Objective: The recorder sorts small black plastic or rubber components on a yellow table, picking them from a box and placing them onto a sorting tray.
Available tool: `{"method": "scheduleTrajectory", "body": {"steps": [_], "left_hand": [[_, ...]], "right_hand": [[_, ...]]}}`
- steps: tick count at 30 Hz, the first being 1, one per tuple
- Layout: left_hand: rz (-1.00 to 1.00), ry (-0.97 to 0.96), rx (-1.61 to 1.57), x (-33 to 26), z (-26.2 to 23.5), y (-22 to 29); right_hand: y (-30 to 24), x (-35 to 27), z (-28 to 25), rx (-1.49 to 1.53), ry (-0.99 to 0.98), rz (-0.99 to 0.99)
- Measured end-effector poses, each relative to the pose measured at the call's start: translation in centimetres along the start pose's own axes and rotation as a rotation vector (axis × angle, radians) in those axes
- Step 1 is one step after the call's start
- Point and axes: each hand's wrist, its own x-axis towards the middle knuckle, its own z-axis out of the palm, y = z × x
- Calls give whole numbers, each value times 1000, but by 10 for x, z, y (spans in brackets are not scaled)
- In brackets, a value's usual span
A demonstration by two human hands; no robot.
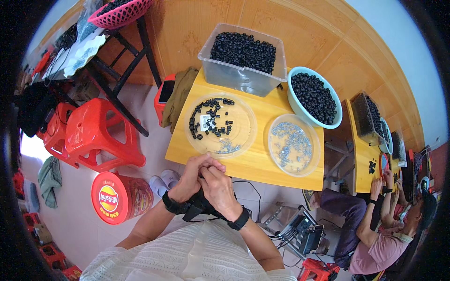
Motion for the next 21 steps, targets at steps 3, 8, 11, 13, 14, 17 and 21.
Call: {"method": "scheduleTrajectory", "body": {"steps": [3, 8, 11, 13, 14, 17, 21], "left_hand": [[-2, -64, -48, 2, -4, -3], [-5, -8, -99, 4, -8, -4], [-40, 13, -73, 1, -16, 3], [-44, -14, -84, 0, -25, -1], [-32, -13, -86, 0, -27, -3], [-23, -66, -99, -1, -22, -7], [-30, -42, -108, -3, -23, -8]], "right_hand": [[4, 0, 1, -11, 55, -47], [22, 9, -21, 144, 3, 175], [73, 28, -58, 154, 45, 340], [97, 55, -99, 193, 145, 338], [119, 68, -118, 156, 230, 314], [182, 103, -196, -56, 414, 280], [166, 136, -233, -242, 686, 210]]}}
